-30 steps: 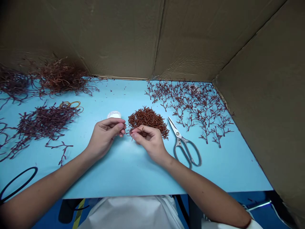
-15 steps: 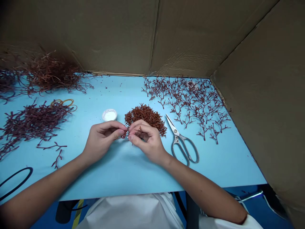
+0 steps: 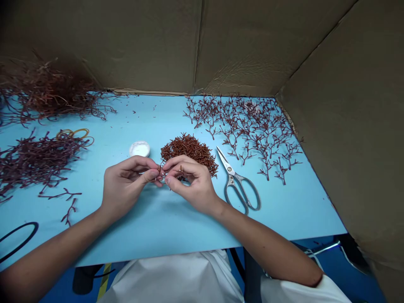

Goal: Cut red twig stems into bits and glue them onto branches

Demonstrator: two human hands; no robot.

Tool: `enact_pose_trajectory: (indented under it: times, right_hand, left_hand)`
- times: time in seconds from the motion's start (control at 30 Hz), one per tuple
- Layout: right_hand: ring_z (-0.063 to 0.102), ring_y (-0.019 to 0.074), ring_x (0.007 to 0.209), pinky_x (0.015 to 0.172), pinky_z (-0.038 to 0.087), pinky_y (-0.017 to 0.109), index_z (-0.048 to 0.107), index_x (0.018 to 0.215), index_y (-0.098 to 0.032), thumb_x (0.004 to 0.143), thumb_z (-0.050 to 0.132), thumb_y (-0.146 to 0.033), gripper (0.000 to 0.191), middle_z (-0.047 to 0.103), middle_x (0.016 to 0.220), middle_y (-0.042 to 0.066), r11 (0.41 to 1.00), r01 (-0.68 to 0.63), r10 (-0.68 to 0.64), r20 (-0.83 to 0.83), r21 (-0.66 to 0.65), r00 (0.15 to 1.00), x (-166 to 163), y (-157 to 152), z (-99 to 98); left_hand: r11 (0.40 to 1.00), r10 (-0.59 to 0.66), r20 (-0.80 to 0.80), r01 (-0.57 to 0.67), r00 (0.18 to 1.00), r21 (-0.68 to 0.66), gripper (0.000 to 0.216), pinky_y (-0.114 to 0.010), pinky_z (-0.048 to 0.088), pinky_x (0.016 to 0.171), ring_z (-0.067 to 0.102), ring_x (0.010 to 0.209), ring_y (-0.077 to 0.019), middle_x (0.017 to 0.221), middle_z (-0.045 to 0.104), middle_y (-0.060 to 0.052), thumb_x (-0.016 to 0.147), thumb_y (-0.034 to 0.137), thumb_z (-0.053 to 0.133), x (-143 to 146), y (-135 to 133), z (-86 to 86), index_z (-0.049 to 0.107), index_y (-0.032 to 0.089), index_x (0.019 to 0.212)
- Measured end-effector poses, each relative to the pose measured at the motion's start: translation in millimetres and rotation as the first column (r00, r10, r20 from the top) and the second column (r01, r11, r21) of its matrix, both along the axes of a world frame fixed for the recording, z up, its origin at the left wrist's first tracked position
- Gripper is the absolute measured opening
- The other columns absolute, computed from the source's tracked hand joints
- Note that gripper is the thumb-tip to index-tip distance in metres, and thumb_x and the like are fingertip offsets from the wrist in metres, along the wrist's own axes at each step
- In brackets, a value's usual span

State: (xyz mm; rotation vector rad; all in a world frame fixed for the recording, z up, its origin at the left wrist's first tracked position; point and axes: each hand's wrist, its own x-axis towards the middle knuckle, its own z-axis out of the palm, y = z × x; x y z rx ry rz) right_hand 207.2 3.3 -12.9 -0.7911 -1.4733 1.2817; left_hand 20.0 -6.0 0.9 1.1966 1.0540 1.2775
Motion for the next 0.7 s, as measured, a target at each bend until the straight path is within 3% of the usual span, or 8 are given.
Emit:
enact_pose_trajectory:
  times: [0.13, 0.3, 0.7]
  right_hand:
    - [0.070, 0.0179, 0.096, 0.083, 0.060, 0.032, 0.077, 0.079, -0.022, 0.089, 0.078, -0.023, 0.010, 0.074, 0.106, 0.007, 1.000, 0.011, -0.011, 0.018, 0.012, 1.000, 0.9, 0.5, -0.5]
    - [0.070, 0.0173, 0.092, 0.079, 0.059, 0.031, 0.076, 0.077, -0.022, 0.088, 0.078, -0.022, 0.011, 0.075, 0.102, 0.007, 0.999, 0.027, -0.028, 0.033, 0.027, 0.999, 0.1, 0.5, -0.4]
    - [0.070, 0.0156, 0.087, 0.076, 0.059, 0.030, 0.075, 0.076, -0.021, 0.086, 0.078, -0.019, 0.011, 0.073, 0.096, 0.005, 0.998, 0.034, -0.037, 0.063, 0.057, 0.997, -0.2, 0.6, -0.5]
  left_hand:
    - [0.997, 0.033, -0.039, -0.030, 0.999, 0.076, 0.008, -0.019, 0.065, 0.066, 0.075, 0.068, -0.0123, 0.079, 0.077, 0.000, 0.081, 0.010, 0.080, 0.6, 0.4, -1.7, 0.079, 0.018, 0.084]
    - [0.997, 0.005, -0.057, -0.001, 0.998, 0.072, 0.006, -0.020, 0.066, 0.070, 0.077, 0.073, -0.0136, 0.080, 0.080, -0.001, 0.083, 0.012, 0.080, -1.5, 1.5, -4.7, 0.080, 0.018, 0.085]
    - [0.987, -0.033, -0.125, 0.052, 0.992, 0.154, 0.012, -0.016, 0.064, 0.071, 0.078, 0.073, -0.0121, 0.081, 0.082, 0.001, 0.083, 0.009, 0.082, -4.8, 2.8, -9.3, 0.082, 0.021, 0.086]
